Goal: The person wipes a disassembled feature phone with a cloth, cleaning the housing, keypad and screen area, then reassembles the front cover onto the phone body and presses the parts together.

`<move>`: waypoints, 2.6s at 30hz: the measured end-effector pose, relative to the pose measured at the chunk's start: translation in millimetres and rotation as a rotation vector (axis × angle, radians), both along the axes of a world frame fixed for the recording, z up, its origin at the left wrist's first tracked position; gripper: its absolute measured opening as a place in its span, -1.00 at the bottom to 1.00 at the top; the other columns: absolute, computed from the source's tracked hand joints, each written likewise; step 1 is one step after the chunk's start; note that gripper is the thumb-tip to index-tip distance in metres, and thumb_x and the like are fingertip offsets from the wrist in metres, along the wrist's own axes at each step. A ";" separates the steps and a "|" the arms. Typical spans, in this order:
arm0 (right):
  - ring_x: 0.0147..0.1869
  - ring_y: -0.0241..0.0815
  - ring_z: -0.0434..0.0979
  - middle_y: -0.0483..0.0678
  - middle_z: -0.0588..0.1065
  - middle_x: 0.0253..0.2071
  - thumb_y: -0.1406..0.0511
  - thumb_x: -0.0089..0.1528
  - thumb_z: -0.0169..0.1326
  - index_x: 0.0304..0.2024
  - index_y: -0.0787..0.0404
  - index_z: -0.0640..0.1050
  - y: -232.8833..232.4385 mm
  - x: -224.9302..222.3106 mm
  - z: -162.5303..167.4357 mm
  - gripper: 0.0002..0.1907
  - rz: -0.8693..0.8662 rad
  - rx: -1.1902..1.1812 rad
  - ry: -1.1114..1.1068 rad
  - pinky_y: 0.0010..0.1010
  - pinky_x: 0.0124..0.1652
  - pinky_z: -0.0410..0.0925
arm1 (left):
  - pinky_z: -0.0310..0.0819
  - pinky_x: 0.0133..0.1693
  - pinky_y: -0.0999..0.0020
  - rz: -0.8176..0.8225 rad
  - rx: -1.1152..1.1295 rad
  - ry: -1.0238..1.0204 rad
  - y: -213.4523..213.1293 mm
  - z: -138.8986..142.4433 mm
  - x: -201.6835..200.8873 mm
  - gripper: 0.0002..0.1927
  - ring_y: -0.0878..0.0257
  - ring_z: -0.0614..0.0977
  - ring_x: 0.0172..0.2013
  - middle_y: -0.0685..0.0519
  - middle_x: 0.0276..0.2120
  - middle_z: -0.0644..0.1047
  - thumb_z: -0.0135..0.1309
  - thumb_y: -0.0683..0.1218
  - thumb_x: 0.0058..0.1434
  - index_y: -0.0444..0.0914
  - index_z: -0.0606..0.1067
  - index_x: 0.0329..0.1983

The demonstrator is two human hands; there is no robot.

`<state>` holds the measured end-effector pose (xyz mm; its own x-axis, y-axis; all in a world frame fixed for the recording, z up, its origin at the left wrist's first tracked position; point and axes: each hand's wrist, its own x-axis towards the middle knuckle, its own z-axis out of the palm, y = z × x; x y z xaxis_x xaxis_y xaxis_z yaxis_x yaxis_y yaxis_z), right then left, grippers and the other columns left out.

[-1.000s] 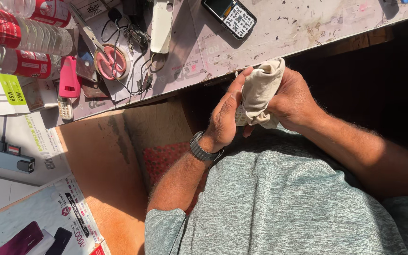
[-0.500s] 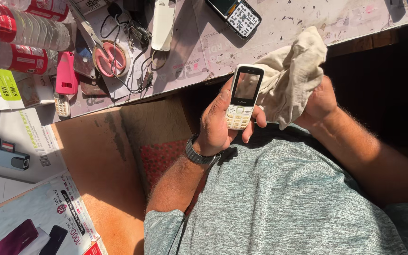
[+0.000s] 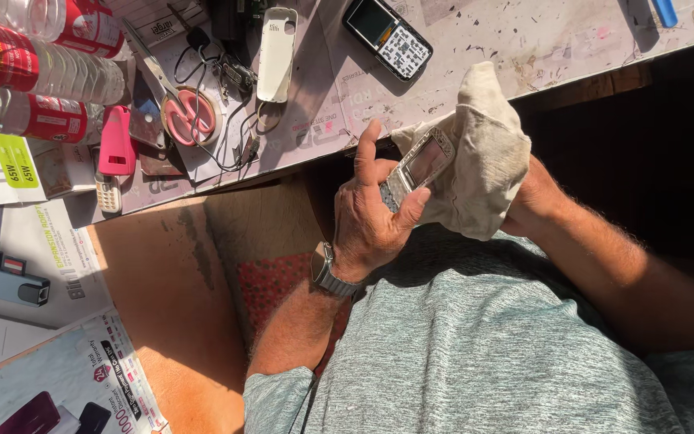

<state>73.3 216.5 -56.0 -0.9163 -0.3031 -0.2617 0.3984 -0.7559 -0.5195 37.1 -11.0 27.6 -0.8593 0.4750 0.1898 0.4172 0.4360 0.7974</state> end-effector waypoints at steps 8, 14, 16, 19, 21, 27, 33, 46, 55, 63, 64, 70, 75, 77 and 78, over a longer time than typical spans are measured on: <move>-0.07 -0.18 0.66 0.08 0.58 -0.11 0.51 0.26 0.16 0.01 0.41 0.50 -18.9 -11.5 20.6 -0.74 -0.056 0.299 0.099 -0.29 -0.06 0.57 | 0.67 -0.12 0.29 -0.045 -0.032 -0.103 2.8 6.6 3.0 -0.16 0.09 0.76 -0.18 -0.11 -0.16 0.65 0.29 -0.20 0.08 -0.33 0.21 0.43; -0.11 -0.25 0.66 0.04 0.59 -0.16 0.43 0.20 0.28 0.00 0.36 0.49 -23.8 -20.0 24.9 -0.65 0.046 0.778 0.143 -0.38 -0.15 0.59 | 0.66 -0.23 0.32 -0.049 -0.089 -0.345 4.7 0.3 3.4 -0.41 0.16 0.76 -0.28 -0.09 -0.27 0.66 0.14 -0.25 0.21 -0.32 0.28 0.31; -0.11 -0.26 0.67 0.03 0.60 -0.16 0.40 0.20 0.29 0.02 0.35 0.50 -21.9 -22.6 28.4 -0.64 0.073 0.681 0.144 -0.40 -0.14 0.60 | 0.67 -0.29 0.31 -0.038 -0.087 -0.411 4.5 -1.5 3.7 -0.46 0.18 0.76 -0.34 -0.07 -0.31 0.65 0.10 -0.25 0.18 -0.32 0.29 0.25; -0.12 -0.25 0.66 0.05 0.61 -0.16 0.39 0.24 0.26 0.02 0.35 0.52 -8.3 -25.6 32.1 -0.67 0.108 0.348 0.176 -0.42 -0.17 0.57 | 0.68 -0.26 0.30 -0.081 0.003 -0.417 1.6 -2.6 4.6 -0.48 0.15 0.77 -0.29 -0.08 -0.24 0.66 0.07 -0.26 0.18 -0.33 0.29 0.24; -0.25 -0.22 0.64 0.12 0.62 -0.26 0.38 0.25 0.24 -0.05 0.41 0.57 -0.6 -24.4 29.9 -0.74 0.198 0.382 0.139 -0.43 -0.36 0.49 | 0.67 -0.15 0.28 -0.151 0.046 -0.344 2.1 -4.1 6.5 -0.49 0.12 0.77 -0.23 -0.08 -0.22 0.67 0.10 -0.24 0.28 -0.32 0.29 0.28; -0.15 -0.28 0.64 0.04 0.60 -0.21 0.37 0.30 0.16 -0.07 0.36 0.55 -9.2 -12.7 7.0 -0.81 0.066 0.797 0.246 -0.47 -0.19 0.57 | 0.68 -0.09 0.30 -0.189 0.054 -0.289 5.8 -8.5 6.6 -0.36 0.08 0.75 -0.13 -0.13 -0.14 0.65 0.09 -0.26 0.22 -0.35 0.23 0.38; -0.12 -0.24 0.66 0.03 0.61 -0.15 0.29 0.42 0.13 -0.02 0.33 0.57 -3.4 -13.2 7.8 -0.79 0.003 0.201 0.182 -0.38 -0.12 0.58 | 0.65 -0.19 0.28 -0.089 0.063 -0.469 5.1 -8.2 9.7 -0.41 0.10 0.74 -0.31 -0.09 -0.28 0.66 0.13 -0.22 0.27 -0.37 0.28 0.36; -0.13 -0.23 0.69 0.04 0.61 -0.18 0.39 0.20 0.21 0.02 0.33 0.51 1.3 -24.5 20.5 -0.66 0.223 0.656 0.206 -0.36 -0.16 0.62 | 0.63 -0.28 0.31 -0.157 0.050 -0.202 3.9 -17.2 9.2 -0.43 0.09 0.74 -0.32 -0.14 -0.26 0.63 0.08 -0.29 0.23 -0.40 0.28 0.32; -0.04 -0.24 0.67 0.05 0.59 -0.08 0.37 0.29 0.18 0.09 0.32 0.48 -14.0 -18.7 23.1 -0.66 0.070 0.508 0.183 -0.37 -0.05 0.61 | 0.63 -0.32 0.35 -0.146 0.061 -0.218 5.6 -19.3 4.5 -0.44 0.12 0.75 -0.32 -0.10 -0.27 0.63 0.13 -0.29 0.23 -0.37 0.26 0.29; -0.03 -0.21 0.66 0.02 0.59 -0.10 0.44 0.22 0.26 0.07 0.31 0.45 -15.9 -11.0 19.1 -0.60 -0.053 1.023 0.420 -0.38 -0.06 0.59 | 0.64 -0.38 0.37 -0.166 0.045 -0.298 8.2 -18.3 4.8 -0.23 0.14 0.75 -0.36 -0.13 -0.21 0.65 0.10 -0.29 0.16 -0.37 0.13 0.45; -0.05 -0.24 0.65 0.00 0.59 -0.12 0.44 0.31 0.19 0.09 0.29 0.48 -17.5 -10.7 17.2 -0.70 -0.087 0.900 0.411 -0.41 -0.08 0.57 | 0.66 -0.28 0.36 -0.171 0.084 -0.284 7.8 -17.9 4.6 -0.25 0.13 0.76 -0.29 -0.14 -0.15 0.65 0.08 -0.29 0.20 -0.36 0.13 0.46; -0.13 -0.34 0.63 -0.08 0.60 -0.18 0.42 0.37 0.04 0.08 0.26 0.52 -18.3 -17.9 17.6 -0.78 -0.094 0.499 0.165 -0.50 -0.11 0.53 | 0.68 -0.11 0.32 -0.113 0.125 -0.374 7.0 -18.1 7.4 -0.31 0.12 0.77 -0.22 -0.11 -0.19 0.67 0.04 -0.29 0.28 -0.36 0.15 0.48; -0.03 -0.32 0.61 -0.04 0.56 -0.09 0.46 0.23 0.14 0.07 0.31 0.47 -10.9 -21.9 22.8 -0.66 0.017 0.818 0.365 -0.47 -0.05 0.56 | 0.71 -0.17 0.33 -0.135 0.039 -0.330 8.2 -24.7 3.3 -0.33 0.13 0.77 -0.22 -0.11 -0.21 0.66 0.09 -0.25 0.26 -0.37 0.15 0.42; -0.08 -0.31 0.60 -0.02 0.58 -0.12 0.51 0.26 -0.02 0.05 0.31 0.54 -9.9 -21.7 21.2 -0.69 0.008 0.766 0.309 -0.44 -0.07 0.54 | 0.69 -0.10 0.29 -0.149 0.099 -0.284 7.7 -24.4 4.0 -0.35 0.09 0.77 -0.15 -0.14 -0.15 0.66 0.11 -0.24 0.30 -0.37 0.17 0.43; -0.10 -0.31 0.59 0.00 0.59 -0.14 0.53 0.27 -0.09 0.04 0.31 0.57 -10.1 -21.5 19.7 -0.66 0.004 0.737 0.283 -0.43 -0.08 0.53 | 0.68 -0.07 0.27 -0.154 0.126 -0.260 6.4 -23.0 4.6 -0.36 0.07 0.77 -0.11 -0.15 -0.12 0.66 0.13 -0.24 0.32 -0.36 0.18 0.43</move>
<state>51.8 206.4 -36.3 -0.9773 -0.1461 -0.1535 0.1783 -0.1759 -0.9681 41.7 -4.6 4.6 -0.8063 0.5902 0.0393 0.2461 0.2743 0.9296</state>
